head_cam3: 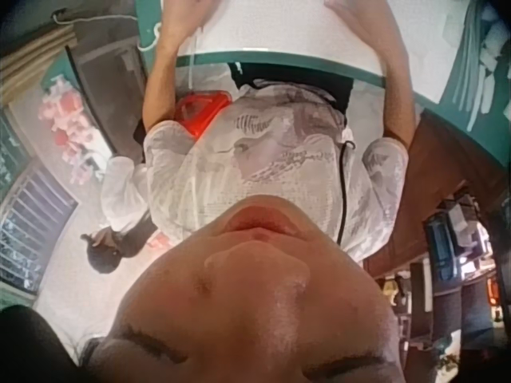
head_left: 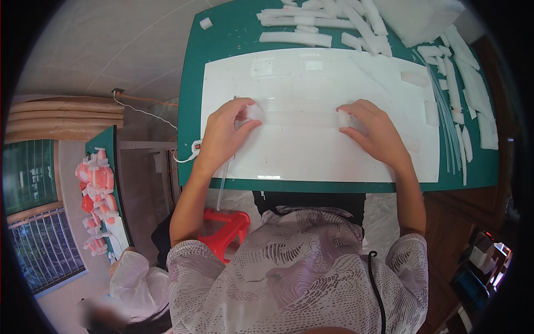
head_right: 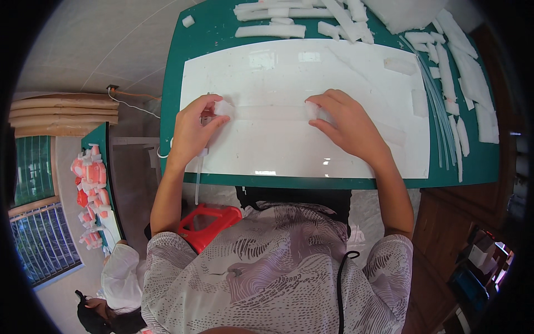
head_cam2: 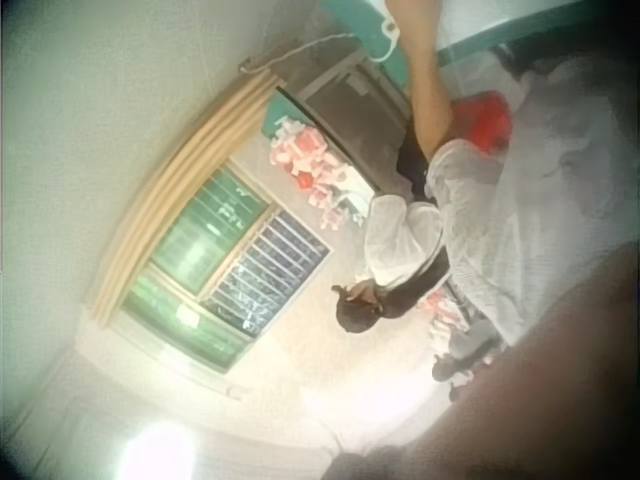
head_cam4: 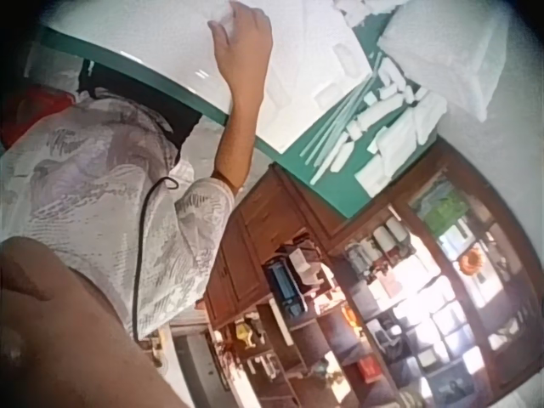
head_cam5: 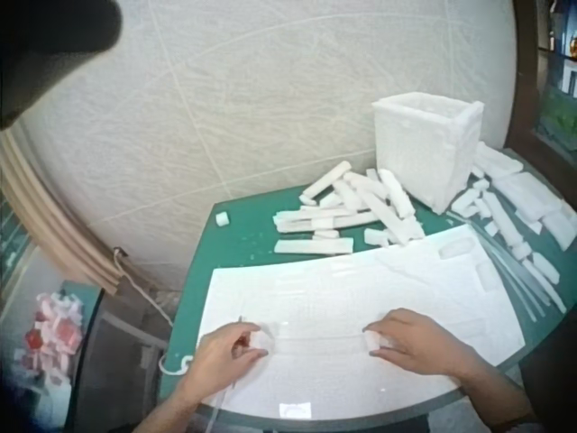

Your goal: Using a hot glue gun to assemble various pieces of white foam on a board.

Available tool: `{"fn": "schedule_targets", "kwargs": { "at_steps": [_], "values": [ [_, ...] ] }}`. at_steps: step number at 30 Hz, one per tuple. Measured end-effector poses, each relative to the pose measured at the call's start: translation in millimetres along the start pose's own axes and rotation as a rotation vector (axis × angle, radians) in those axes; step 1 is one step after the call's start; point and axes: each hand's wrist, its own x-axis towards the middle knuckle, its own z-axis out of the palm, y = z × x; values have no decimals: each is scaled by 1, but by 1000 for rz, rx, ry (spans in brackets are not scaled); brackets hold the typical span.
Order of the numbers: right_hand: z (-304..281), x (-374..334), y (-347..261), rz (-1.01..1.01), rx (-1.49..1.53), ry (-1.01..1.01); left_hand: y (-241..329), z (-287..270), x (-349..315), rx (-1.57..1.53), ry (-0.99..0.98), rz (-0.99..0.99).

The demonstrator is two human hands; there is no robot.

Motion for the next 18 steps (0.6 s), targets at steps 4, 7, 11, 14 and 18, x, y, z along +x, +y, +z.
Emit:
{"fn": "schedule_targets", "kwargs": {
  "at_steps": [4,7,11,14,18],
  "values": [
    [5,-1,2,6,32,33,-2,2,-1,6,-14,30],
    [4,0,1,-7,25,32,-1,2,-3,-34,-7,62],
    [4,0,0,3,26,36,-4,2,-4,6,-7,83],
    [4,0,1,-2,32,32,-8,5,-3,21,-6,103],
    [3,-1,0,0,28,29,-6,6,-2,63,-9,152]
  ]
}}
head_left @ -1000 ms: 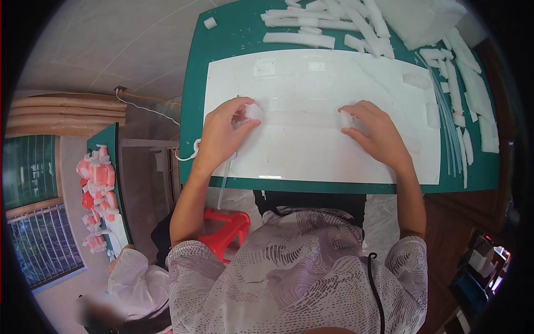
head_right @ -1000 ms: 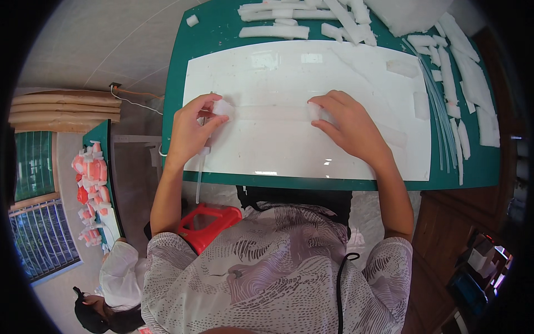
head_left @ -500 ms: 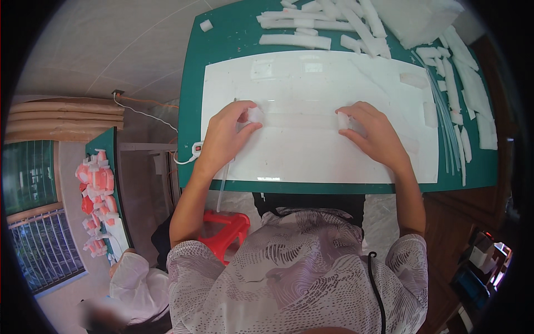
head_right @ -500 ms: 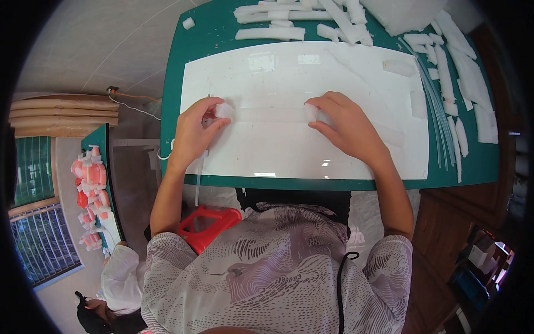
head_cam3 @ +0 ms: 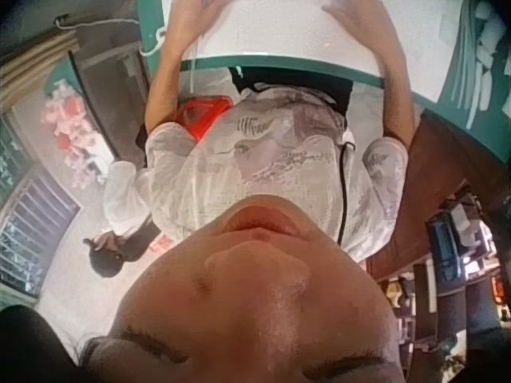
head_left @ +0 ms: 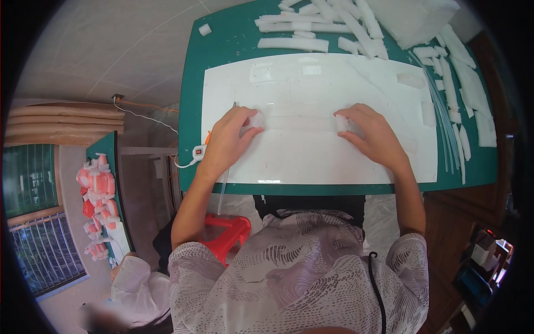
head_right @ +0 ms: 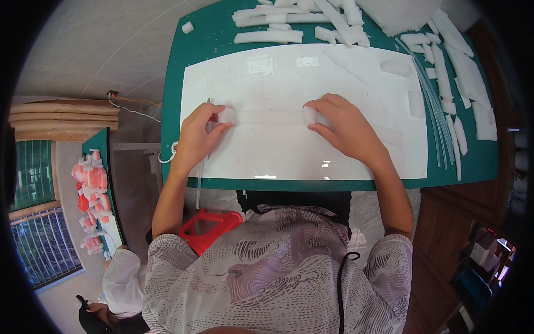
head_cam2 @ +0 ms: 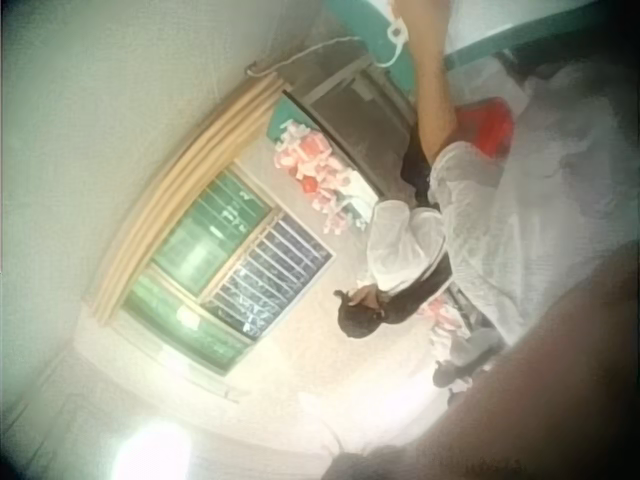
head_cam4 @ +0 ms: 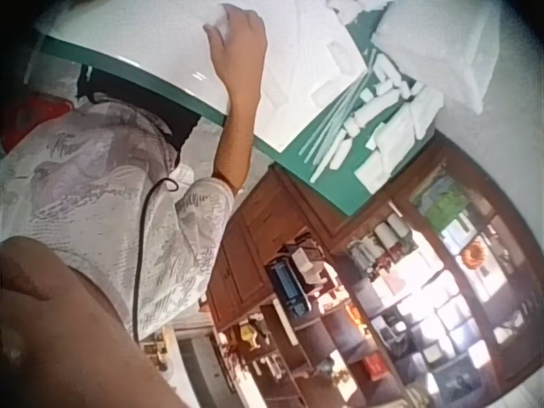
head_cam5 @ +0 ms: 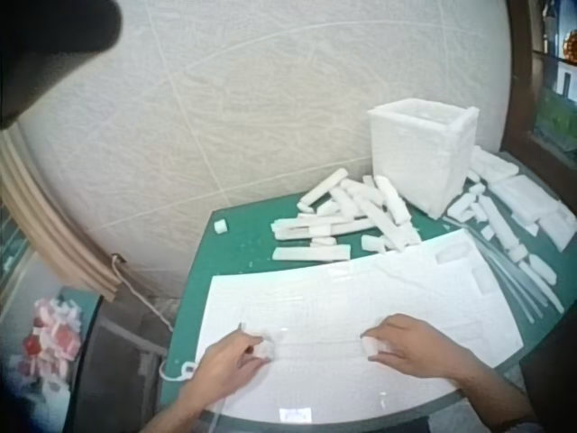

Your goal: Using a hot glue gun to assemble various pieces of white foam on a board.

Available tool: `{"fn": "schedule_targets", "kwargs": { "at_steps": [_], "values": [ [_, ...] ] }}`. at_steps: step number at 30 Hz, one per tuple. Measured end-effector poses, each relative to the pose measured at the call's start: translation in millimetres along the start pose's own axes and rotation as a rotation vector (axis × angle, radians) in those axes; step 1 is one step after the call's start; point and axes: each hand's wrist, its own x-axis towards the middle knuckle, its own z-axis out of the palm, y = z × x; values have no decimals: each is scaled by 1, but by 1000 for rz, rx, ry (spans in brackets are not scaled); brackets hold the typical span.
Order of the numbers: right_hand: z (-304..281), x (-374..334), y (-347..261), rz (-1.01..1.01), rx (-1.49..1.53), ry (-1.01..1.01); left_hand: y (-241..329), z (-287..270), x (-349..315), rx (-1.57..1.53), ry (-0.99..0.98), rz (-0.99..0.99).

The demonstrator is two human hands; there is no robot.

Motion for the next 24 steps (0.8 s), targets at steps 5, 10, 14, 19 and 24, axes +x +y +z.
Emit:
{"fn": "schedule_targets", "kwargs": {
  "at_steps": [5,10,14,19,24],
  "values": [
    [-2,-4,3,1,-31,16,1,2,0,-18,-17,-1],
    [-1,-1,3,-11,-20,1,2,-3,-2,-32,-8,-30],
    [-1,-3,4,13,-44,0,-1,-10,-1,-58,-81,4],
    [0,-3,4,24,-68,26,-7,-4,-2,-7,8,136],
    [0,-3,3,58,-75,24,-5,-5,-3,-35,0,72]
  ]
}}
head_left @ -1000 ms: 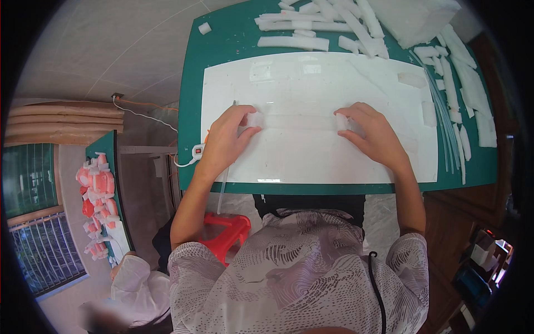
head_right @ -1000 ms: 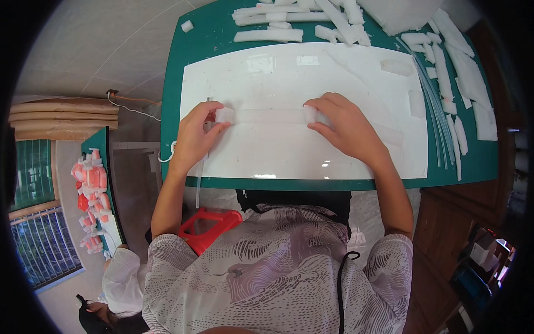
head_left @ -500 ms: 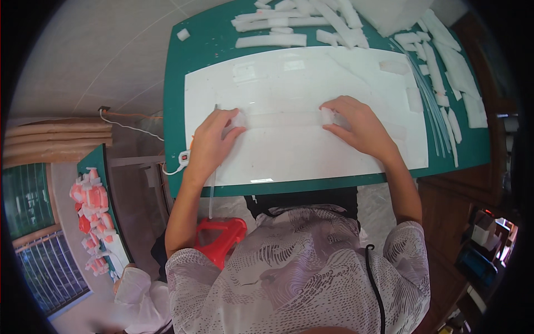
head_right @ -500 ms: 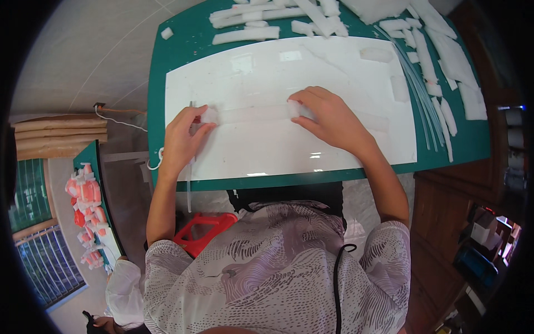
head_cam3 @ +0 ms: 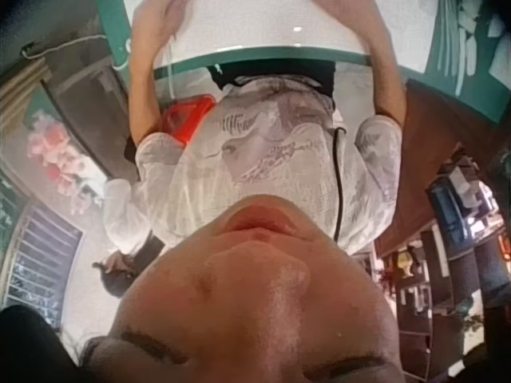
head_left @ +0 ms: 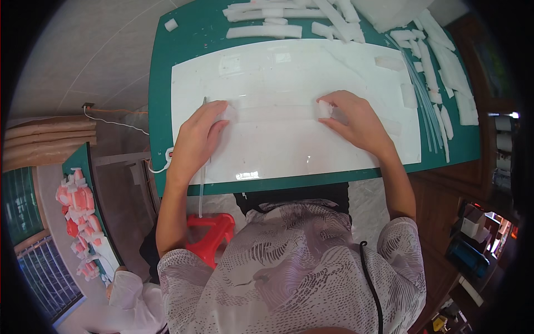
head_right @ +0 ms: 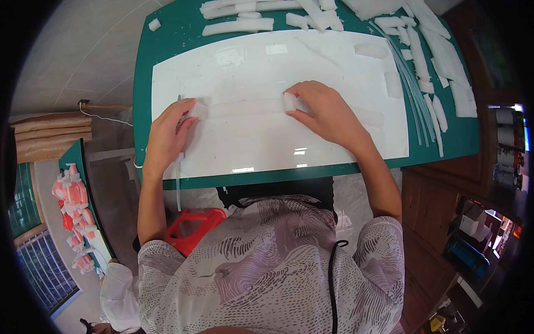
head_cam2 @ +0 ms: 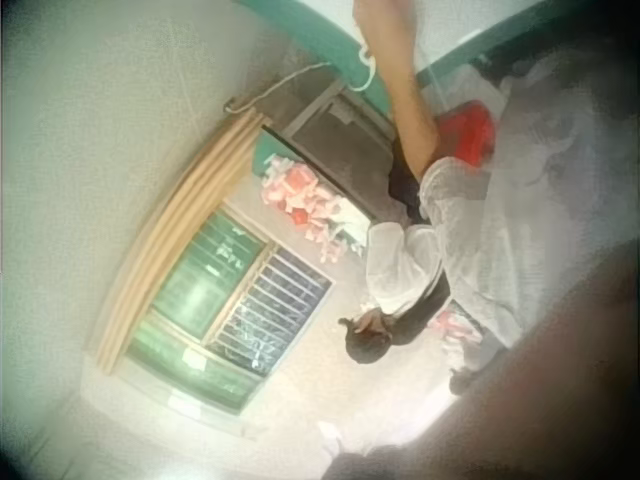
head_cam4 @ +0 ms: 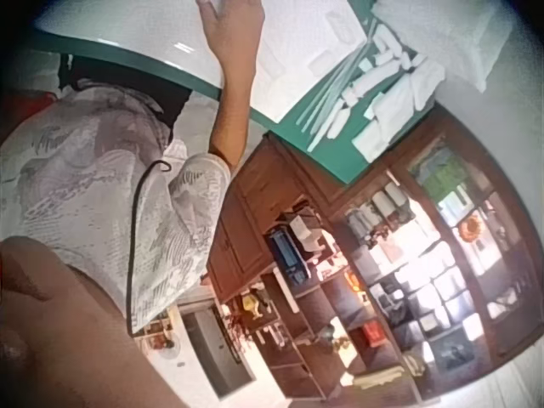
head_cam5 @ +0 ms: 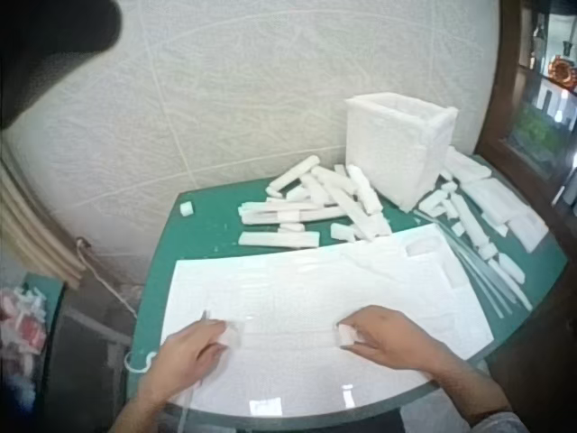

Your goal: Using a hot glue gun to assemble various pieces of white foam on a board.

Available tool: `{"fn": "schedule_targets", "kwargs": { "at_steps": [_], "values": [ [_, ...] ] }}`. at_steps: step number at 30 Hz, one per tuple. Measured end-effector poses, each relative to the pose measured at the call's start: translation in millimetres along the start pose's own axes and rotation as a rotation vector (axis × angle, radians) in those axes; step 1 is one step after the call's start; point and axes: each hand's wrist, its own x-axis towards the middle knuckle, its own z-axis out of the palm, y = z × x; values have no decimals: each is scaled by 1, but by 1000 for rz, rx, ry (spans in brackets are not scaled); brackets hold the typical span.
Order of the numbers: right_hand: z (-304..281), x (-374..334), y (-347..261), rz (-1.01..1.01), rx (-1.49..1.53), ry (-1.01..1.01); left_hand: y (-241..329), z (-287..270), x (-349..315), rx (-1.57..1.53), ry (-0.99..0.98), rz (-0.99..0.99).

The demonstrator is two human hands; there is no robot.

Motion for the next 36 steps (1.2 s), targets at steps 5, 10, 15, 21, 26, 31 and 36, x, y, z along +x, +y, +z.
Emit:
{"fn": "schedule_targets", "kwargs": {
  "at_steps": [5,10,15,21,26,31,36],
  "values": [
    [0,1,0,-9,-6,-7,-2,2,-2,-2,16,9],
    [-1,0,-2,21,-2,-4,-2,4,-1,31,-1,26],
    [2,1,-3,7,-17,3,-4,6,-5,41,15,30],
    [0,0,-1,21,-16,8,4,7,-1,32,9,34],
    [-1,2,-3,9,-18,-4,7,0,-2,6,-65,-100],
    [-1,0,-1,-37,6,-15,8,-1,-2,-117,-25,-79],
    [-2,-1,-4,-25,15,-17,10,-4,-2,-168,-49,-111]
  ]
}}
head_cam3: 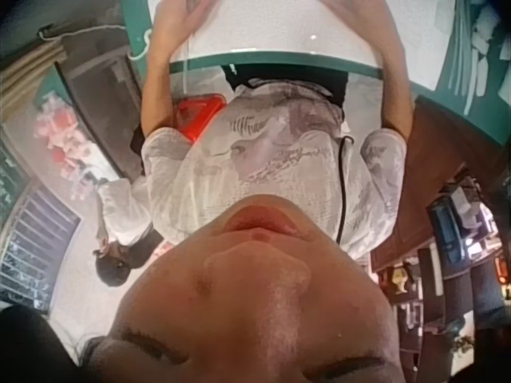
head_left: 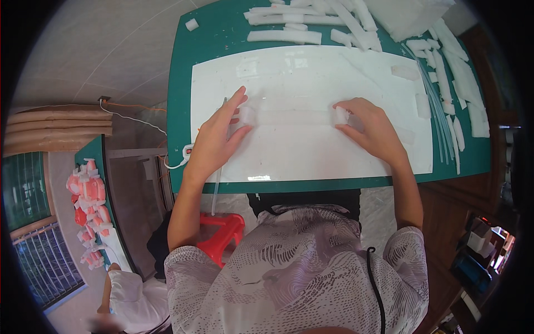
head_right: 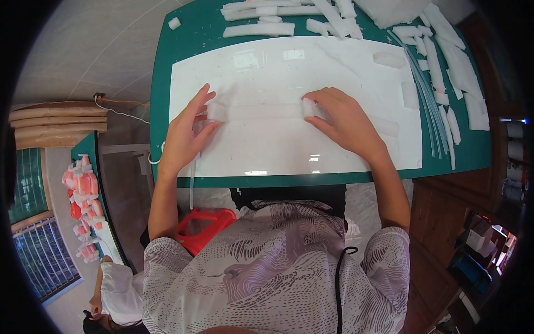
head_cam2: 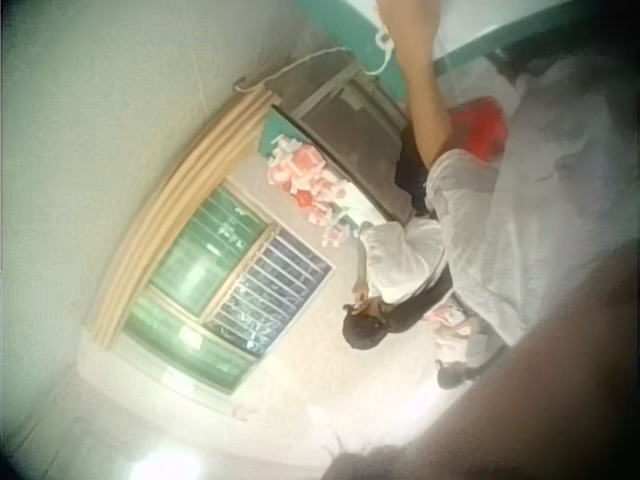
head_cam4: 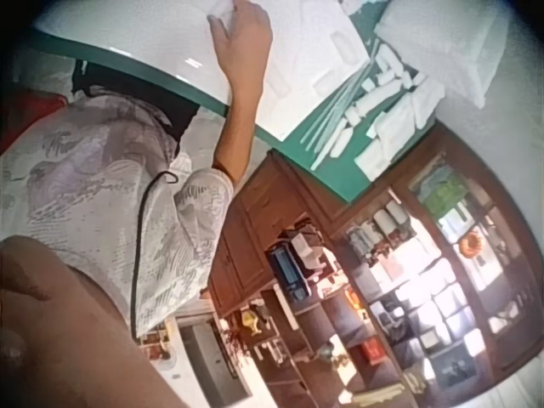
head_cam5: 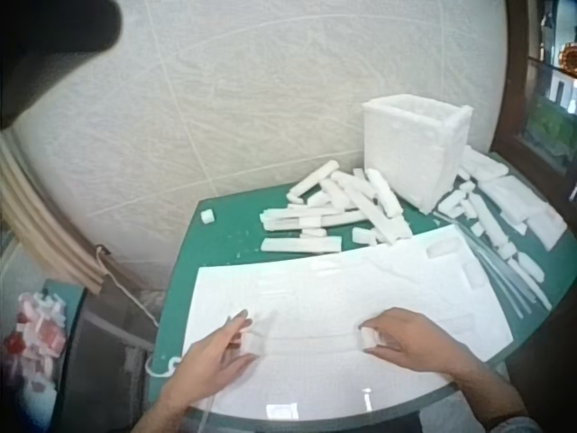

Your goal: Using a hot glue gun to assemble various pieces of white foam on a board.

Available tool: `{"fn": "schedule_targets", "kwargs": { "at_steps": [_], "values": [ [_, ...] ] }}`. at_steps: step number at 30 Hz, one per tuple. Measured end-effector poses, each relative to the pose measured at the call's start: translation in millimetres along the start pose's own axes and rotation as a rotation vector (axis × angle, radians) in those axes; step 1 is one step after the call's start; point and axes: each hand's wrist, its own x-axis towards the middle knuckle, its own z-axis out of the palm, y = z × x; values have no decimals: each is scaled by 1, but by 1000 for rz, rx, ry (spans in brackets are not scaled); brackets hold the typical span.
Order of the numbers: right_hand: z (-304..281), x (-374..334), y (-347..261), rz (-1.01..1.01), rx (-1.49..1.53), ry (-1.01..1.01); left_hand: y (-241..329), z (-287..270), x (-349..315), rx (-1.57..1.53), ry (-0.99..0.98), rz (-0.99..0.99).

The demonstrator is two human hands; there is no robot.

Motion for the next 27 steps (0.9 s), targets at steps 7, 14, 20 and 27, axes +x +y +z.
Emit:
{"fn": "schedule_targets", "kwargs": {
  "at_steps": [7,14,20,27],
  "values": [
    [2,0,3,-9,9,14,-4,3,2,25,4,4],
    [6,-4,1,20,-9,42,-6,3,6,84,-28,20],
    [6,-3,1,16,-29,43,-7,2,6,82,-30,-5],
    [6,-4,1,13,-53,41,-9,4,6,164,-53,18]
  ]
}}
